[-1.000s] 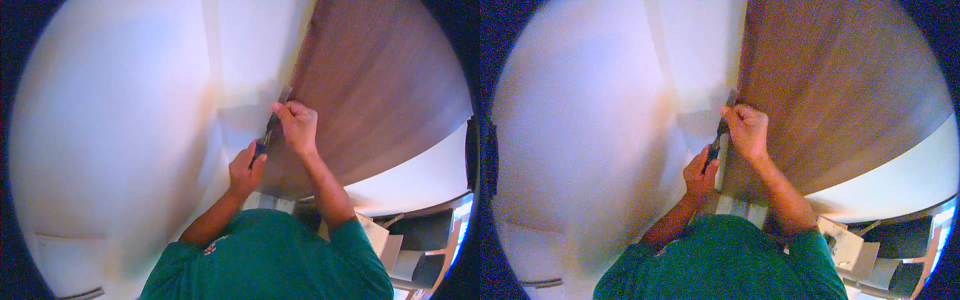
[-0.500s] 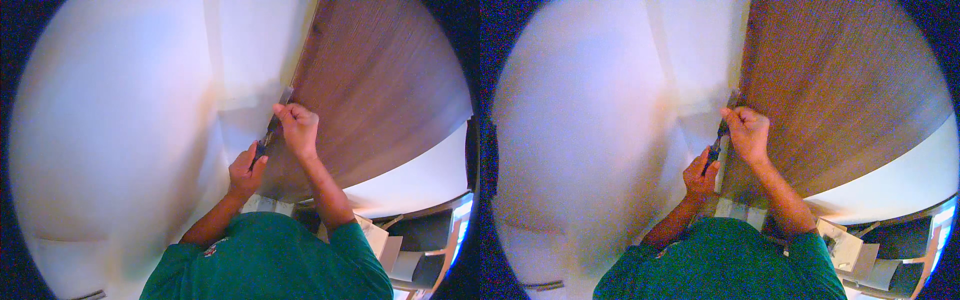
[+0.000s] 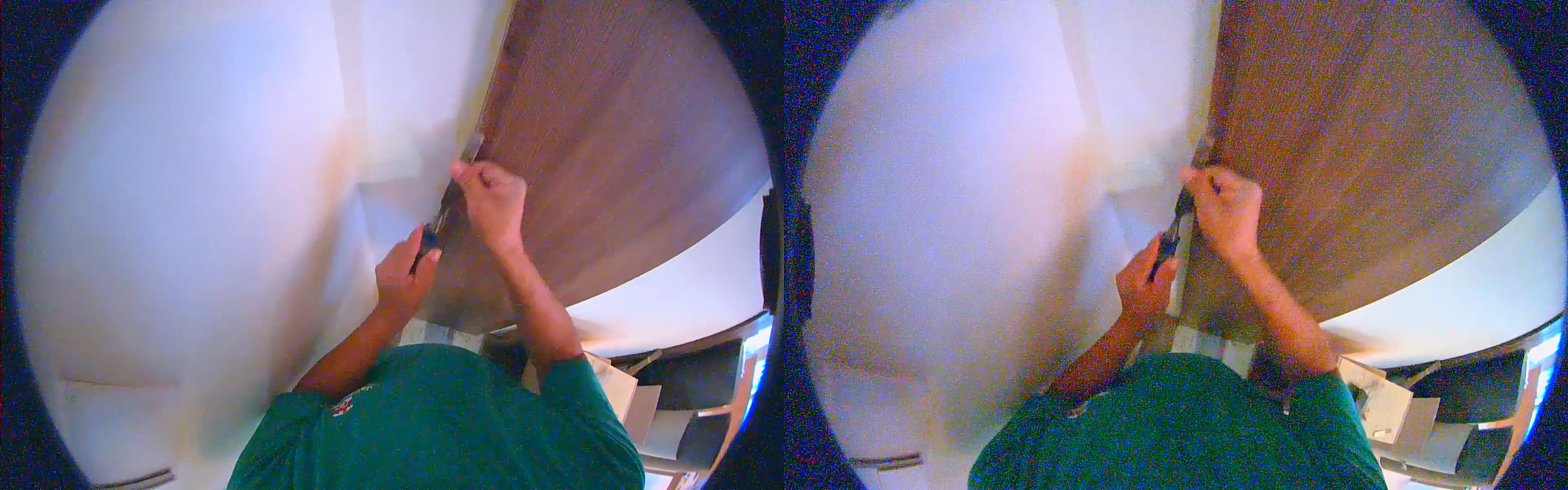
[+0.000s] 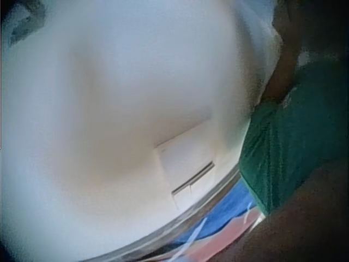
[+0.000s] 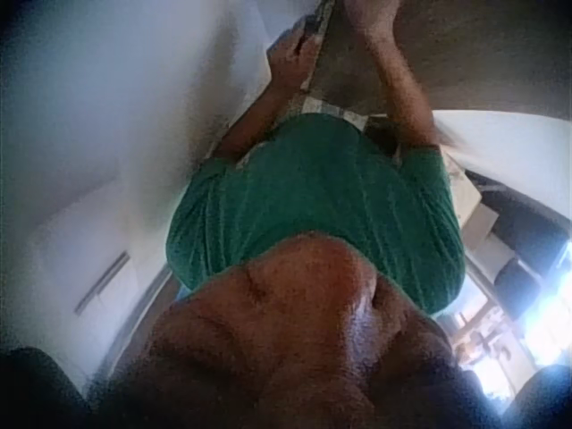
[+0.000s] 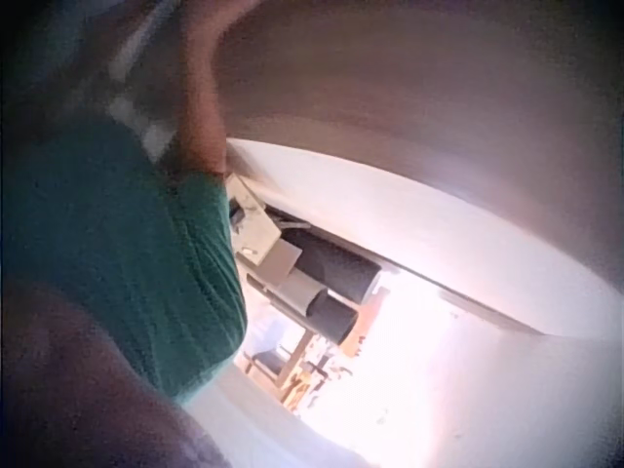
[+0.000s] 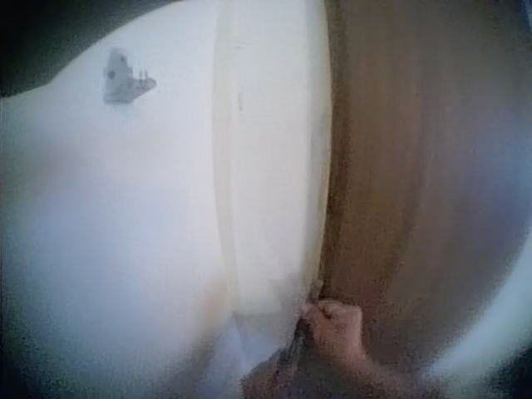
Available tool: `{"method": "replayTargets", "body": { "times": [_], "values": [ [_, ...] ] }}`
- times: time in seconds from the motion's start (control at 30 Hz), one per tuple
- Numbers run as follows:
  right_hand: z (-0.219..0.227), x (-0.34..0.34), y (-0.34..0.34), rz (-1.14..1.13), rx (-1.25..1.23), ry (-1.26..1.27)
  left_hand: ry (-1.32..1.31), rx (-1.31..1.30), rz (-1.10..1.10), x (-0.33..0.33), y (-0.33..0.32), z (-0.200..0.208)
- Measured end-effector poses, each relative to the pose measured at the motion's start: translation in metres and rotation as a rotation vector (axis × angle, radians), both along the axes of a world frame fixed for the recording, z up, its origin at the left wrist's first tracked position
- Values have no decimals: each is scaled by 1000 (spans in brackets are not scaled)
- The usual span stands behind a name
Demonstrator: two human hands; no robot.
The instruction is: The person uses a chisel to scrape the edge of a wooden panel leaning against a wall and wipes the surface with a cloth.
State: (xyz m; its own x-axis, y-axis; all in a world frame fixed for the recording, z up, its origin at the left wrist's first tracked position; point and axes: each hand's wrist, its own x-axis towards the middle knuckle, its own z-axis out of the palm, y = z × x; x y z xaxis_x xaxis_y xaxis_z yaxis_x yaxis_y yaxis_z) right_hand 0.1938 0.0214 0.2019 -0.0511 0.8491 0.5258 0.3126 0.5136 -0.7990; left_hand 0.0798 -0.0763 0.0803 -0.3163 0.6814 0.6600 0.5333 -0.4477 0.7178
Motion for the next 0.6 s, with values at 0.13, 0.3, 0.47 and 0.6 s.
{"method": "replayTargets", "body": {
  "times": [0.13,0.3,0.47,0.6],
  "values": [
    [12,0,4,-6,34,-17,78,93,16,-3,6,12],
    [34,1,1,-17,30,-7,-2,-24,12,2,9,36],
    [35,-5,0,-65,107,-17,76,33,49,-1,11,39],
    [48,-11,-1,112,12,177,-98,110,-39,-12,12,60]
  ]
}}
